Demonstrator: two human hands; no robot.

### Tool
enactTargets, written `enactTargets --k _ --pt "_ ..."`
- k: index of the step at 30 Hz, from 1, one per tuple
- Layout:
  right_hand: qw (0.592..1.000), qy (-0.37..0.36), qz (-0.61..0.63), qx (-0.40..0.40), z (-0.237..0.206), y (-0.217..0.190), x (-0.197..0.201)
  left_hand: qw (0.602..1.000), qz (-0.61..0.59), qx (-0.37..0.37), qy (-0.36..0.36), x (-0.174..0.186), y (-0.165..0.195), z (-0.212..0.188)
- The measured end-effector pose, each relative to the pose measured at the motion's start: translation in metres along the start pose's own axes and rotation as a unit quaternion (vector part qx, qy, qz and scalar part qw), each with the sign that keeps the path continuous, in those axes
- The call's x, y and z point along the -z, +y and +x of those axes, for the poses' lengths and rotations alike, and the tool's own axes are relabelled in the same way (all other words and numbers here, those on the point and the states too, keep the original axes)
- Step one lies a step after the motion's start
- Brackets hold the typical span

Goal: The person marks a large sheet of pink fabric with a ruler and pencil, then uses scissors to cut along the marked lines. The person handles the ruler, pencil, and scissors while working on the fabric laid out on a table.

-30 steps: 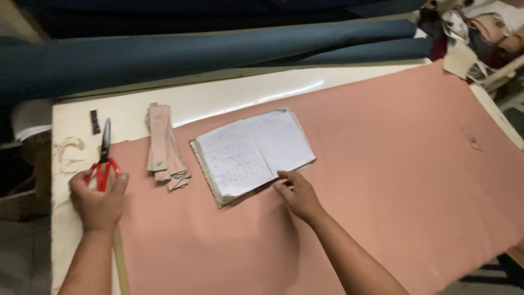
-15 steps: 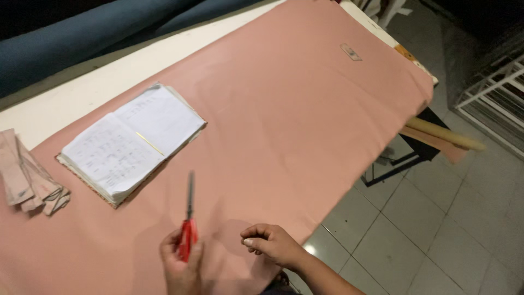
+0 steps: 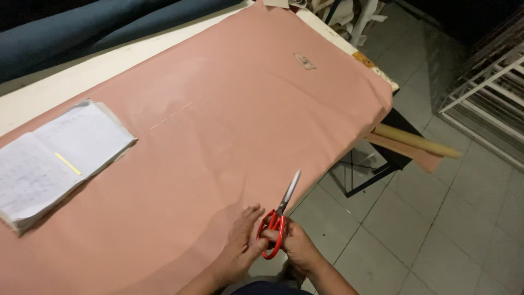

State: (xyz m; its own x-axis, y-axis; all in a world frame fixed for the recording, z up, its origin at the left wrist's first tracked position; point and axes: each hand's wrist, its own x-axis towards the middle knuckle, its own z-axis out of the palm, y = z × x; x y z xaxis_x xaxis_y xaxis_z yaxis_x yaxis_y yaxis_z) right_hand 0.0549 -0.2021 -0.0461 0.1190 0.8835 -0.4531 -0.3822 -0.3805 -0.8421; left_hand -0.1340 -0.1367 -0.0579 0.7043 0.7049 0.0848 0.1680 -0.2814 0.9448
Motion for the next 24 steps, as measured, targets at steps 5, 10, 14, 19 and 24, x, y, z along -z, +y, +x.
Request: enactTargets --k 5,10,14,19,24 --pt "0.986 0.026 -0.145 -0.071 0.009 -0.059 0.099 0.959 0.192 0.083 0.189 -0.029 -0.021 0.07" --pt "0.965 0.047 -0.242 -0.085 0.011 -0.103 0.181 0.833 0.459 0.171 0.258 -0.051 -0.028 0.086" --pt "0.957 0.054 -0.277 -0.072 0.035 -0.122 0.222 0.743 0.573 0.271 0.213 -0.054 -0.042 0.088" --pt "0.962 0.066 -0.264 -0.035 0.095 -0.135 0.271 0.762 0.45 -0.041 0.464 -0.04 -0.057 0.103" --pt "0.974 0.044 -0.224 0.011 0.181 -0.163 0.317 0.729 0.479 0.442 0.208 -0.016 -0.039 0.163"
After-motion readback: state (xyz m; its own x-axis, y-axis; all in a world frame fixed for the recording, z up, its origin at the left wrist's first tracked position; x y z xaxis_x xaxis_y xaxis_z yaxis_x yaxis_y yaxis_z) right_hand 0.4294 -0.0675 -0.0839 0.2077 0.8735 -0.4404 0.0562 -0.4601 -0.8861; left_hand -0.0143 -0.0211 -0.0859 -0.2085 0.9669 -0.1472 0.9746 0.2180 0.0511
